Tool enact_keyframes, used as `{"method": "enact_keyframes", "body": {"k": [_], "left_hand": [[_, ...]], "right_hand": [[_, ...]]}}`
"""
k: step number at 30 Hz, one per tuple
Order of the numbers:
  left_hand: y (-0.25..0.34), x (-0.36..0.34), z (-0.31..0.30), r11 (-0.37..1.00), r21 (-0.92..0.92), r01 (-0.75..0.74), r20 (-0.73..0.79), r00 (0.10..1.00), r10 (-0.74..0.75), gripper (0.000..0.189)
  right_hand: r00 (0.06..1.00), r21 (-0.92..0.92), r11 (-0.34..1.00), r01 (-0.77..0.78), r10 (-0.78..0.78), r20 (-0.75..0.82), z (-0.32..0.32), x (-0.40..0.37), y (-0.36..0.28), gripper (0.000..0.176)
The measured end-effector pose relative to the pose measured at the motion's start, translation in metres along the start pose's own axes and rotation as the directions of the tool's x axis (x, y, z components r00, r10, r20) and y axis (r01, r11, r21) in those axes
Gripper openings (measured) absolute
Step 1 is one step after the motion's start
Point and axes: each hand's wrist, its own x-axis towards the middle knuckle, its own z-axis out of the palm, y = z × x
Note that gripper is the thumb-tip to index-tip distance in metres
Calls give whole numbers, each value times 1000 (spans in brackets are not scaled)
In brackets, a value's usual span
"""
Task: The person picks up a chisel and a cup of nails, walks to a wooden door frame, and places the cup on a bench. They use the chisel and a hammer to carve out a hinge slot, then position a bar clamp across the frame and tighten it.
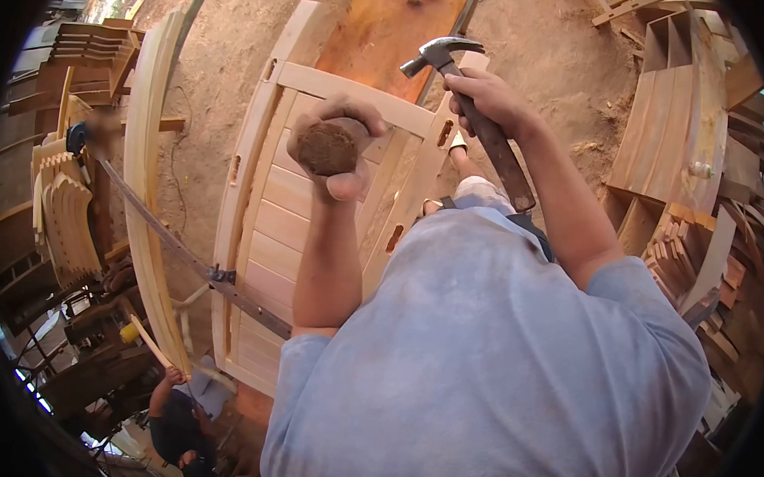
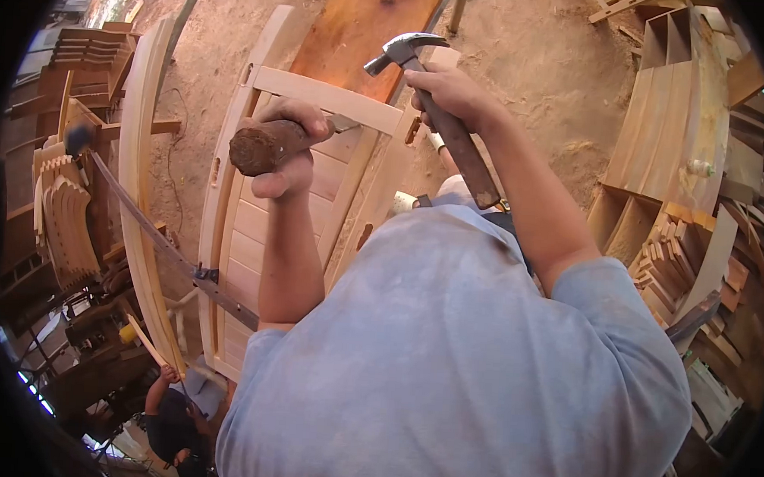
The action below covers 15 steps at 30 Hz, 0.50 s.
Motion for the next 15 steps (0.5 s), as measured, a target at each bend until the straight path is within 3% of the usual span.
{"method": "enact_keyframes", "body": {"k": [3,4,6,8,10,11,14,15], "left_hand": [[3,-3,11,992,48,-115,-13,993,116,82],[2,-4,12,992,53,-113,1,994,113,81],[1,-3,10,992,60,-108,13,994,108,79],[4,0,3,996,94,-4,-19,1000,6,79],[5,1,-1,994,106,35,-23,999,-33,79],[5,1,-1,996,84,17,-15,1000,-16,81],[6,-1,0,997,77,-17,4,1000,17,83],[7,-2,1,996,83,-28,12,1000,28,83]], "right_hand": [[999,-15,999,-42,43,16,11,0,2,26],[999,-18,999,-47,48,22,15,1,5,26],[980,-102,993,-62,80,184,22,5,18,26],[964,-115,992,-60,88,250,25,6,23,25],[974,-188,980,-70,108,200,12,6,11,22],[980,-122,992,-22,46,194,7,11,9,22],[987,101,984,147,-139,-77,-6,17,-1,22],[988,100,985,142,-135,-75,-1,20,4,22]]}}
